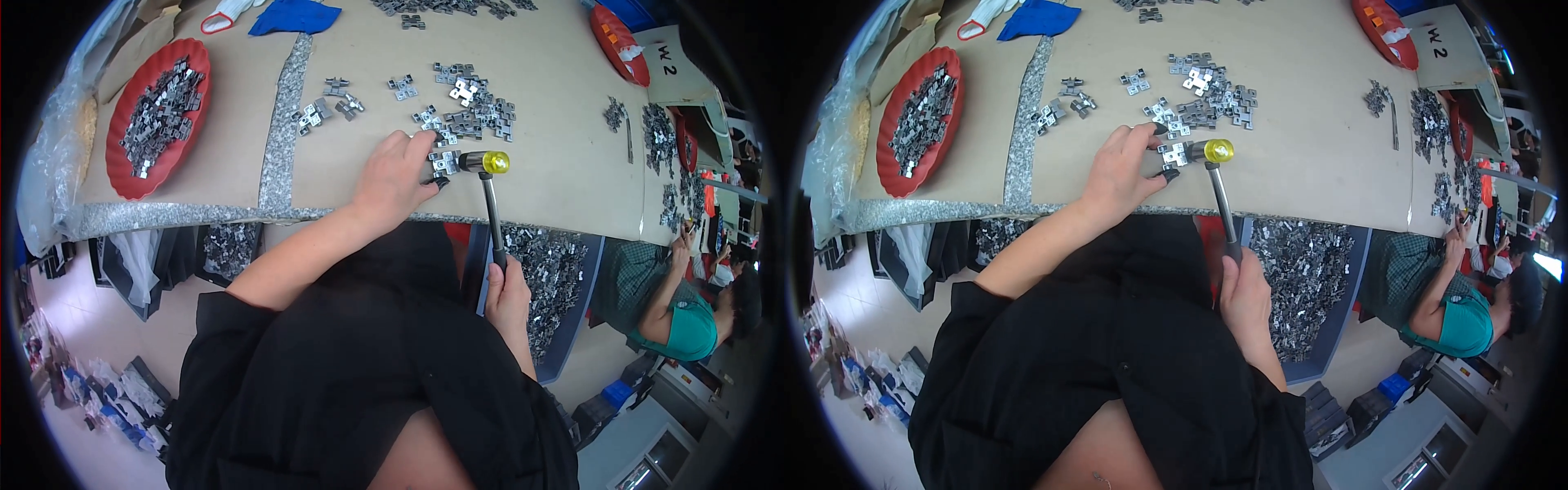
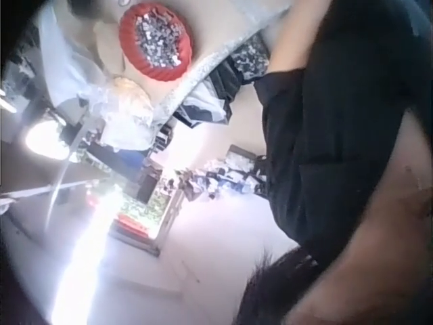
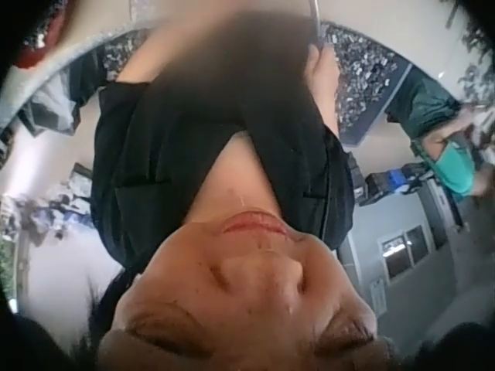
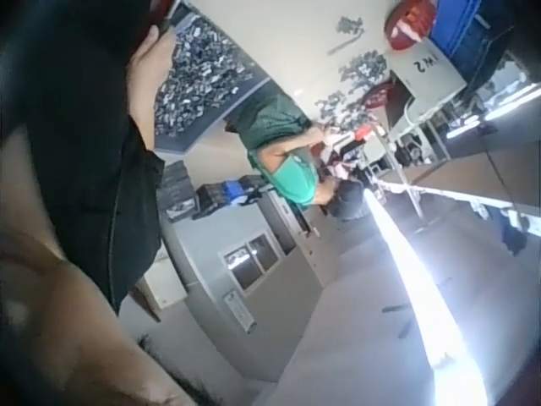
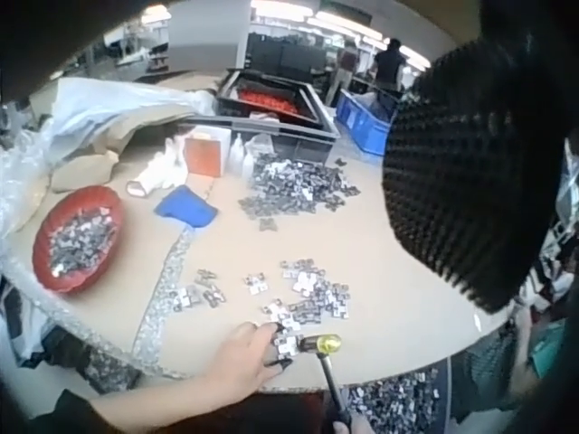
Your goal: The person assembles small metal components on a factory assembly table, using tape to secure them and a hammer to tap them into place.
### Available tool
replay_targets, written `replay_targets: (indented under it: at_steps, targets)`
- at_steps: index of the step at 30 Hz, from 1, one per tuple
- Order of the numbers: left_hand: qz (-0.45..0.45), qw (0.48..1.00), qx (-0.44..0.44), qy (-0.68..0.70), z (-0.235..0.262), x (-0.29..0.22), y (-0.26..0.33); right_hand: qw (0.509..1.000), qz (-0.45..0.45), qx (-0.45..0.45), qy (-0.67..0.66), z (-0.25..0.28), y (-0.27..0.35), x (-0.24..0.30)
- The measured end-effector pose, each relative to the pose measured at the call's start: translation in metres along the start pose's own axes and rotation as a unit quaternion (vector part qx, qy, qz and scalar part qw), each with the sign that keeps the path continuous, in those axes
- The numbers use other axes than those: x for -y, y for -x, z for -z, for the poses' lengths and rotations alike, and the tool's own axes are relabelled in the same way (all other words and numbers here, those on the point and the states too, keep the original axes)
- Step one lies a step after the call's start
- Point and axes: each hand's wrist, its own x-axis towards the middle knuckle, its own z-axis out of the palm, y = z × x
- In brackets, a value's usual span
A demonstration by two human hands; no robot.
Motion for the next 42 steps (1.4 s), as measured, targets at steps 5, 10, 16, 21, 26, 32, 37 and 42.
replay_targets:
  at_steps: [5, 10, 16, 21, 26, 32, 37, 42]
  targets:
    - [-0.002, 1.0, 0.003, 0.003, 0.0, 0.0, 0.0, 0.997, -0.022, 0.031, 0.063, 0.004, -0.005, 0.011]
    - [-0.016, 1.0, 0.005, 0.016, 0.001, -0.001, 0.001, 0.991, -0.019, 0.038, 0.128, 0.003, -0.005, 0.014]
    - [-0.03, 0.999, 0.011, 0.017, 0.001, 0.0, 0.001, 0.995, 0.028, -0.017, 0.089, 0.007, -0.004, 0.012]
    - [-0.029, 0.999, 0.01, 0.035, 0.002, 0.001, 0.002, 0.99, -0.017, 0.045, 0.129, 0.003, -0.007, 0.019]
    - [-0.032, 0.999, 0.014, 0.019, 0.001, 0.001, 0.001, 0.996, -0.004, 0.048, 0.077, 0.003, -0.006, 0.013]
    - [-0.036, 0.999, 0.008, 0.012, 0.002, 0.001, 0.001, 0.987, -0.023, -0.128, 0.095, 0.007, -0.028, -0.012]
    - [-0.042, 0.999, -0.004, 0.018, 0.001, 0.001, 0.001, 0.959, -0.066, -0.185, 0.205, 0.009, -0.055, -0.03]
    - [-0.06, 0.998, 0.003, 0.028, 0.004, 0.002, 0.001, 0.908, -0.01, -0.203, 0.365, 0.006, -0.073, -0.04]
